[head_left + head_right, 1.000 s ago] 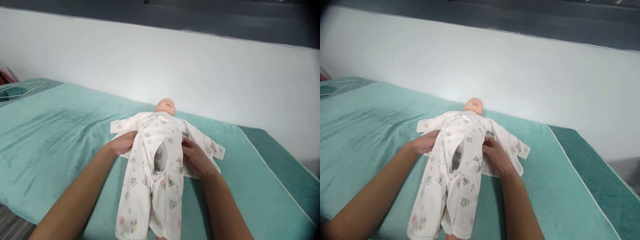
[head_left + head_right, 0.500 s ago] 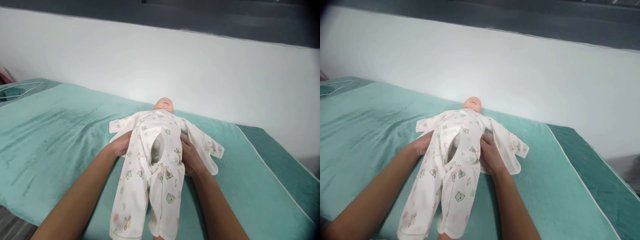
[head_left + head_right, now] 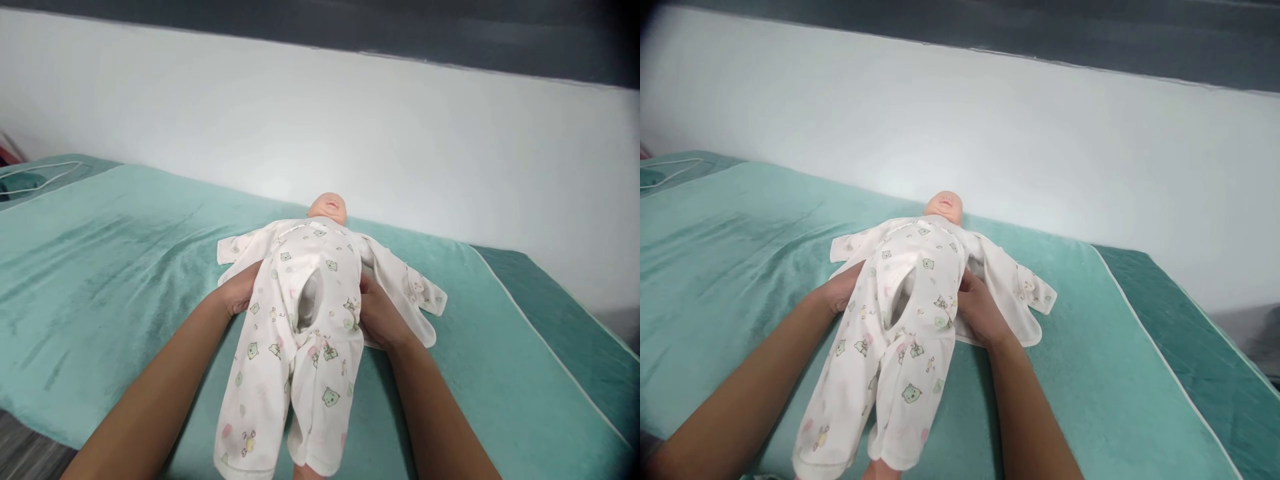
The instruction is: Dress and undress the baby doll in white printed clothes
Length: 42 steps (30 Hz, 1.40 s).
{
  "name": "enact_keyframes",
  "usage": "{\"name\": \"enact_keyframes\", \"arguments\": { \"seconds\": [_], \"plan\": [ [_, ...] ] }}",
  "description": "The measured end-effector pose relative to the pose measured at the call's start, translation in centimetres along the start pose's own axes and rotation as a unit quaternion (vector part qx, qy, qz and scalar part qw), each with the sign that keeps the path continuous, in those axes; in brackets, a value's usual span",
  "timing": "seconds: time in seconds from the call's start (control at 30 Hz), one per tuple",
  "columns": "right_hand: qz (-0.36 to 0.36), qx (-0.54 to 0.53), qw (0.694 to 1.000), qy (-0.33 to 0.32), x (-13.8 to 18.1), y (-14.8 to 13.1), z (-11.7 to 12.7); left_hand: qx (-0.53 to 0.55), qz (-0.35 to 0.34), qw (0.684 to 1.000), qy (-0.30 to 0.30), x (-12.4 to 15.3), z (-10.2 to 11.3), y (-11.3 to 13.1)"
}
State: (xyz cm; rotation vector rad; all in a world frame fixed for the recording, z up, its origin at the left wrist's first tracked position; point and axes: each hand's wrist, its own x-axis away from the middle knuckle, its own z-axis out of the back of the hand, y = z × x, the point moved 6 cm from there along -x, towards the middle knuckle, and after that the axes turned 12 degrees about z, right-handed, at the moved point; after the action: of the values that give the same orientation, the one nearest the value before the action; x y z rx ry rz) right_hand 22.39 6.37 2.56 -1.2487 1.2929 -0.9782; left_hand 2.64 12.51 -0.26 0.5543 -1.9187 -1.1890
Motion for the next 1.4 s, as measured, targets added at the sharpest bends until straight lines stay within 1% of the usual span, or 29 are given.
{"name": "enact_keyframes", "arguments": {
  "seconds": [0.1, 0.2, 0.43, 0.5, 0.7, 0.8, 0.93, 1.0, 1.07, 1.13, 1.2, 1.3, 1.4],
  "plan": [
    [-0.005, 0.01, 1.0, 0.004, -0.2, 0.6, 0.3, 0.015, -0.007, 1.0, -0.008, 0.2, -0.3, 0.2],
    [-0.003, 0.009, 1.0, 0.011, -0.4, 1.2, 1.0, 0.033, -0.008, 0.999, -0.002, 0.1, -0.2, 0.2],
    [0.0, -0.006, 1.0, 0.018, -0.4, 1.5, 1.6, 0.058, 0.016, 0.998, 0.003, -0.1, 0.0, 0.0],
    [-0.002, -0.017, 1.0, 0.008, -0.2, 1.4, 1.5, 0.058, 0.013, 0.998, 0.004, 0.0, -0.2, 0.1],
    [-0.012, -0.055, 0.997, -0.055, 0.1, 1.1, 1.3, 0.051, 0.017, 0.998, 0.017, 0.1, 0.0, 0.0],
    [-0.01, -0.032, 0.998, -0.052, 0.1, 1.0, 1.6, 0.043, 0.016, 0.999, 0.016, -0.2, 0.2, -0.3],
    [-0.014, 0.014, 0.998, -0.061, 0.2, 0.3, 1.0, 0.015, -0.021, 1.0, 0.014, -0.3, 0.3, 0.0],
    [-0.014, 0.039, 0.998, -0.052, 0.2, -0.1, 0.7, -0.01, -0.034, 0.999, 0.02, -0.1, 0.2, 0.1],
    [-0.011, 0.056, 0.998, -0.03, 0.1, -0.5, 0.7, -0.033, -0.049, 0.998, 0.029, 0.1, 0.1, 0.3],
    [-0.01, 0.061, 0.998, -0.013, 0.0, -0.6, 0.7, -0.051, -0.07, 0.996, 0.034, 0.3, 0.0, 0.6],
    [-0.014, 0.058, 0.998, -0.008, -0.1, -0.4, 0.8, -0.066, -0.091, 0.993, 0.032, 0.5, -0.2, 0.9],
    [-0.016, 0.065, 0.998, 0.003, -0.2, 0.1, 1.0, -0.077, -0.098, 0.992, 0.027, 0.6, -0.4, 1.0],
    [-0.017, 0.079, 0.996, 0.033, -0.3, 0.5, 1.3, -0.084, -0.095, 0.991, 0.029, 0.5, -0.6, 1.0]
  ]
}}
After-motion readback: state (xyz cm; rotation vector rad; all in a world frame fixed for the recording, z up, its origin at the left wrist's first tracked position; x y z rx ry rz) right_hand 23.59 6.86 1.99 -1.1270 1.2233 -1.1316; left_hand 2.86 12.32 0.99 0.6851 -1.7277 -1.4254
